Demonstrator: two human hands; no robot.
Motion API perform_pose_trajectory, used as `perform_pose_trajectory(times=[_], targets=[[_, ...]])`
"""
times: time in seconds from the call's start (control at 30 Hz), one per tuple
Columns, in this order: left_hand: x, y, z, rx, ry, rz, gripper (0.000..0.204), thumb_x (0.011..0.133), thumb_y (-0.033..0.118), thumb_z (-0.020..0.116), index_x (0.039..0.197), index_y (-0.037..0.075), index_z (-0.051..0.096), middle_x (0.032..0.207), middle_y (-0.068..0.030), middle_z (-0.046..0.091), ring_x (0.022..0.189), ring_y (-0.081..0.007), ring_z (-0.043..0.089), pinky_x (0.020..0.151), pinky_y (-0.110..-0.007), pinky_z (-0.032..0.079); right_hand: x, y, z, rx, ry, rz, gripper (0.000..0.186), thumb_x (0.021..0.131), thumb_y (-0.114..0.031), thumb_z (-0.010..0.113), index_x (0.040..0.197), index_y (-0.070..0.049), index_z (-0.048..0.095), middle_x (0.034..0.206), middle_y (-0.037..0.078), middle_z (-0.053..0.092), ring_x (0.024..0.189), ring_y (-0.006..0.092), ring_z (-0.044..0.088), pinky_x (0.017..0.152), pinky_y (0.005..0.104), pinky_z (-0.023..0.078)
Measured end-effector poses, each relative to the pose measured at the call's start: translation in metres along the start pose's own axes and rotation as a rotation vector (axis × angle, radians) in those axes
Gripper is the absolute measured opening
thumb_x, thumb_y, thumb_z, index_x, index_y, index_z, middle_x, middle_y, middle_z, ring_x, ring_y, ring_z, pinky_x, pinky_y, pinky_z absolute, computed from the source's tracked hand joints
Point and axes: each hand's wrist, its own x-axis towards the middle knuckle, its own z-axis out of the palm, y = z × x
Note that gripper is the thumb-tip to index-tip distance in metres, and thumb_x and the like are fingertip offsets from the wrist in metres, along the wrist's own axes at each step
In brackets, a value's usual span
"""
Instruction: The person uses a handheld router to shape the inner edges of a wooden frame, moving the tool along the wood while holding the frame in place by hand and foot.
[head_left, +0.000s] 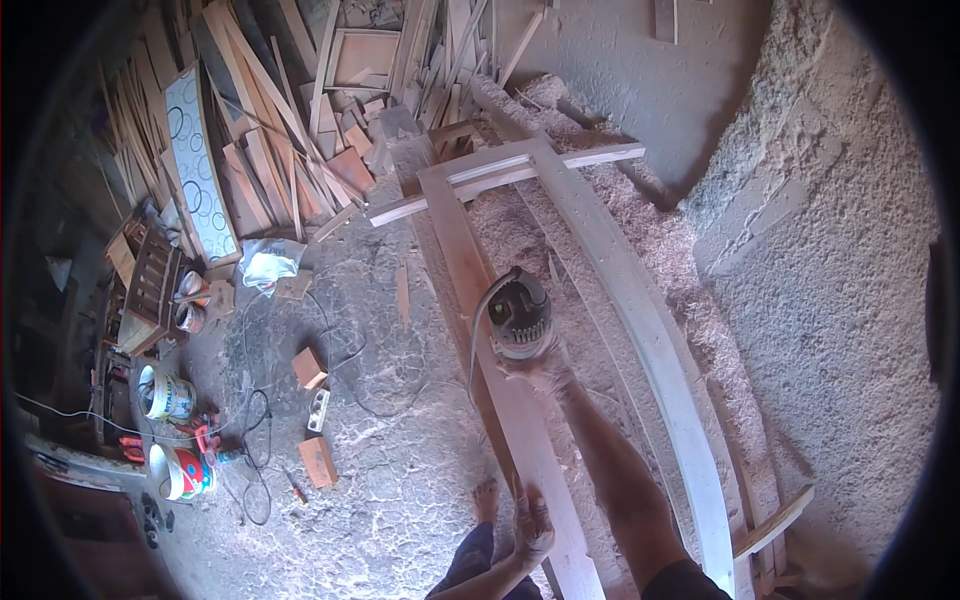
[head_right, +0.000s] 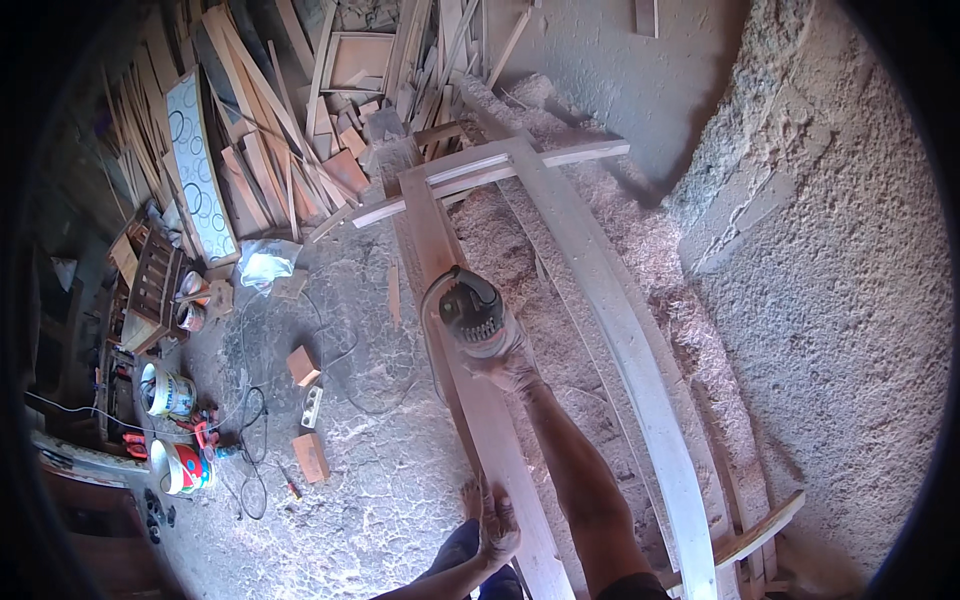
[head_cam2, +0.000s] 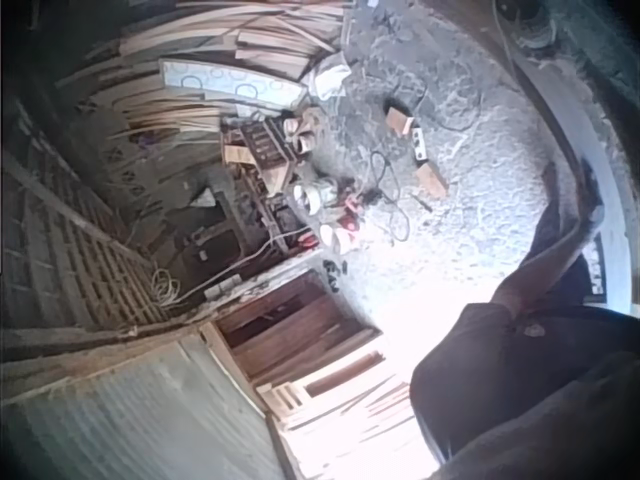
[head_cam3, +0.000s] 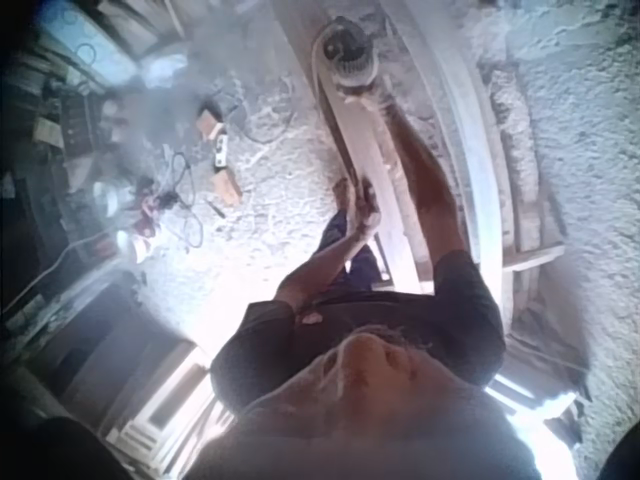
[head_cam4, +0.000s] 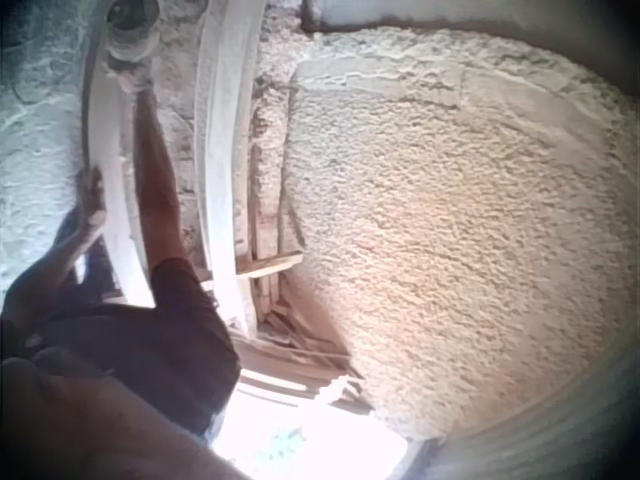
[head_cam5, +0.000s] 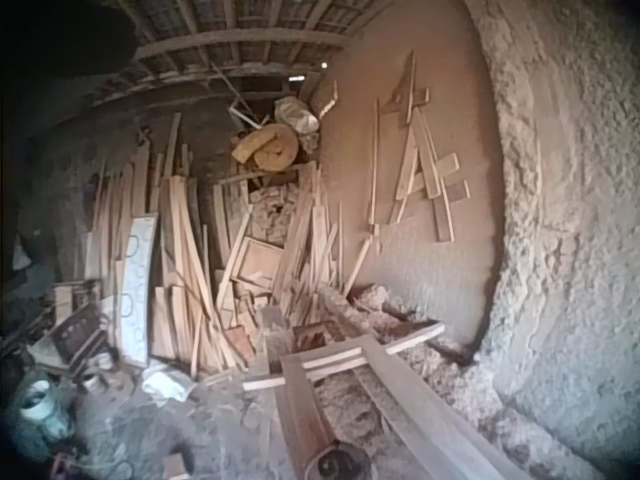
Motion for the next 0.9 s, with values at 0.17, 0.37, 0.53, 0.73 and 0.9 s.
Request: perform_pose_trajectory(times=[0.17, 0.37, 0.53, 0.73, 0.9], targets=[[-0.010, -0.011, 0.016, -0.247, -0.028, -0.121, 0.064, 0.109, 0.028, 0.040, 0.158, -0.003, 0.012, 0.154, -0.0322, 0.034, 0.142, -0.0402, 0.040, 0.115, -0.040, 0.034, 0.025, 0.016, -0.001, 0.197, 0.000, -0.047, 0.068, 0.066, 0.001, 0.088, 0.124, -0.011, 0.056, 0.112, 0.001, 0.068, 0.094, 0.0132, 0.067, 0.071, 0.0286, 0.060], [-0.013, -0.012, 0.013, -0.154, -0.011, -0.053, 0.063, 0.108, 0.022, 0.043, 0.157, -0.005, 0.014, 0.152, -0.0332, 0.037, 0.138, -0.0409, 0.045, 0.112, -0.041, 0.039, 0.058, 0.011, 0.005, 0.116, -0.010, -0.029, 0.068, 0.067, 0.000, 0.086, 0.125, -0.012, 0.053, 0.113, 0.002, 0.067, 0.096, 0.0139, 0.066, 0.074, 0.0307, 0.061], [-0.013, -0.007, 0.012, -0.213, -0.025, -0.091, 0.063, 0.108, 0.021, 0.044, 0.156, -0.007, 0.016, 0.149, -0.0349, 0.040, 0.133, -0.0420, 0.051, 0.105, -0.041, 0.047, 0.088, 0.004, 0.003, 0.011, 0.017, -0.109, 0.067, 0.068, -0.001, 0.085, 0.126, -0.012, 0.051, 0.113, 0.004, 0.066, 0.094, 0.0141, 0.066, 0.066, 0.0322, 0.062], [-0.006, -0.001, 0.010, -0.060, 0.067, 0.020, 0.066, 0.109, 0.029, 0.040, 0.156, -0.008, 0.013, 0.142, -0.0326, 0.048, 0.124, -0.0374, 0.057, 0.100, -0.037, 0.048, 0.035, 0.005, 0.000, 0.056, -0.010, -0.021, 0.064, 0.068, -0.003, 0.086, 0.124, -0.010, 0.056, 0.112, 0.004, 0.068, 0.095, 0.0136, 0.066, 0.072, 0.0326, 0.061], [0.000, -0.006, 0.011, -0.087, 0.071, 0.031, 0.057, 0.108, 0.029, 0.040, 0.150, -0.007, 0.023, 0.131, -0.0284, 0.053, 0.114, -0.0360, 0.058, 0.096, -0.039, 0.048, -0.048, 0.008, -0.005, 0.263, 0.001, 0.020, 0.059, 0.069, -0.007, 0.088, 0.122, -0.008, 0.062, 0.110, 0.002, 0.071, 0.096, 0.0120, 0.067, 0.082, 0.0294, 0.058]])
